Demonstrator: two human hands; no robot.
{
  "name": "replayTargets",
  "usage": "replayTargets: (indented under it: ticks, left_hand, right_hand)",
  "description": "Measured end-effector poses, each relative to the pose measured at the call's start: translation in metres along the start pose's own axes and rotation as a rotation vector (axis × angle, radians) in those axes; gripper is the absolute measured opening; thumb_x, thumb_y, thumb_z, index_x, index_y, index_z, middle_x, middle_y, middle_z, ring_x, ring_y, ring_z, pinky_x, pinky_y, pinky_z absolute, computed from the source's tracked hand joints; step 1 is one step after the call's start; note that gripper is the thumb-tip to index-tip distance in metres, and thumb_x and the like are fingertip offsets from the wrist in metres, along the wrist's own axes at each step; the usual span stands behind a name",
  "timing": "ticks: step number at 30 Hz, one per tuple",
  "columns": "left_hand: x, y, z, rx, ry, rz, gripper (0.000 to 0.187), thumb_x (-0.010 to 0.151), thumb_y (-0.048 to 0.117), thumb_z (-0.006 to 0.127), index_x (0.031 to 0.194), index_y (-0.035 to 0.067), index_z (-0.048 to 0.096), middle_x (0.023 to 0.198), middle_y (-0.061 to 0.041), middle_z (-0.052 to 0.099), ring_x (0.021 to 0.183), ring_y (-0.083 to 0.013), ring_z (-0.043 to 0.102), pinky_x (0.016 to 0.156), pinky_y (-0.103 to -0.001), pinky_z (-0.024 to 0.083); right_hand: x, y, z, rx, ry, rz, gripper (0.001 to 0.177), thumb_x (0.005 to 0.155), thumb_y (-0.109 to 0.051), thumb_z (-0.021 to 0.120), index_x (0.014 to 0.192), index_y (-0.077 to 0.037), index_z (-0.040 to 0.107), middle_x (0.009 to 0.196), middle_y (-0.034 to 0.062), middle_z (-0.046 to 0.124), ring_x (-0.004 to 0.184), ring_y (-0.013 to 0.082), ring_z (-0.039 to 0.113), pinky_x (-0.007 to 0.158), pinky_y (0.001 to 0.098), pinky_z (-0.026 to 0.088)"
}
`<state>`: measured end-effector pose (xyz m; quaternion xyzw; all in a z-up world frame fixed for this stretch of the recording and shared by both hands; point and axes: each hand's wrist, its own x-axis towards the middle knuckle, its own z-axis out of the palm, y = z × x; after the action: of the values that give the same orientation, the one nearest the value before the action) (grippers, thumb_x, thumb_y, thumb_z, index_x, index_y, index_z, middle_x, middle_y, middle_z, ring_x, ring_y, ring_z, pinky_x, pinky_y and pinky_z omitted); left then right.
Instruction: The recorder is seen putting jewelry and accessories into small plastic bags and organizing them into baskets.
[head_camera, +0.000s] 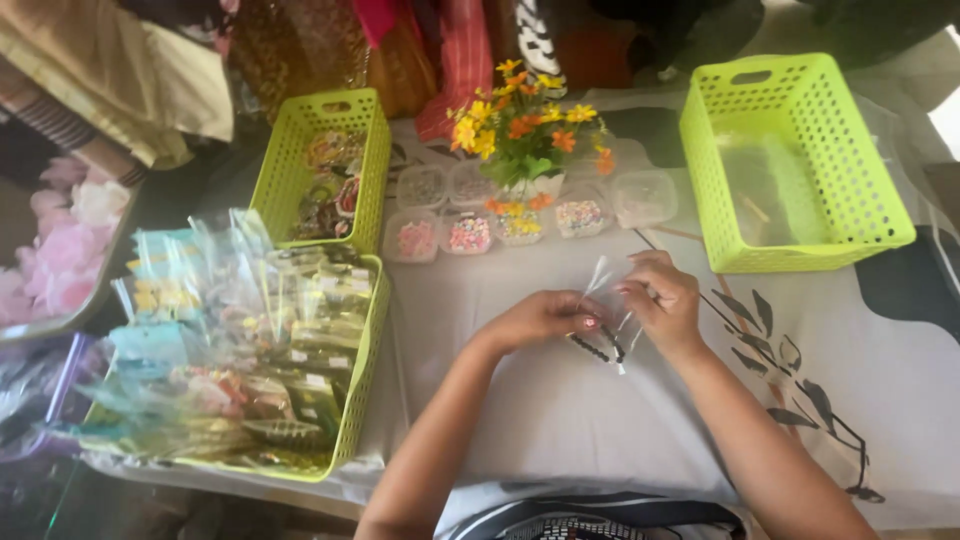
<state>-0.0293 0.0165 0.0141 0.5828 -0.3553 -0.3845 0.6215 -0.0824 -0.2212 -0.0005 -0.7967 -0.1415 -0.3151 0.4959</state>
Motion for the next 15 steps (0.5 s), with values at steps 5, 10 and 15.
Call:
replayTargets:
  ticks: [5, 10, 15]
  left_hand:
    - [0.003, -0.013, -0.009, -0.026, 0.351, 0.112, 0.021, 0.104, 0.011, 0.065, 0.121, -0.001, 0.068, 0.119, -0.011, 0.074, 0.106, -0.0159, 0.069, 0.098, -0.032, 0.055]
    - [-0.003, -0.007, -0.009, -0.217, 0.592, 0.259, 0.023, 0.101, 0.007, 0.063, 0.122, -0.001, 0.064, 0.125, -0.011, 0.073, 0.111, -0.0175, 0.071, 0.099, -0.033, 0.056]
    - [-0.008, 0.005, 0.002, -0.05, 0.538, 0.265, 0.041, 0.09, 0.002, 0.073, 0.128, 0.003, 0.059, 0.126, -0.006, 0.068, 0.115, -0.0143, 0.066, 0.096, -0.03, 0.055]
  right_hand:
    - [0.029, -0.048, 0.01, 0.301, 0.031, 0.036, 0.038, 0.097, -0.014, 0.069, 0.131, -0.005, 0.053, 0.133, 0.0094, 0.058, 0.123, 0.0215, 0.057, 0.105, 0.0328, 0.046]
    - [0.011, -0.014, 0.025, 0.542, -0.1, 0.255, 0.074, 0.095, -0.014, 0.072, 0.158, -0.006, 0.035, 0.144, 0.0082, 0.052, 0.131, 0.0205, 0.053, 0.106, 0.029, 0.048]
    - [0.004, -0.014, 0.031, 0.594, -0.254, 0.458, 0.036, 0.096, -0.001, 0.07, 0.131, 0.002, 0.063, 0.126, 0.0112, 0.067, 0.116, 0.0169, 0.065, 0.101, 0.032, 0.055]
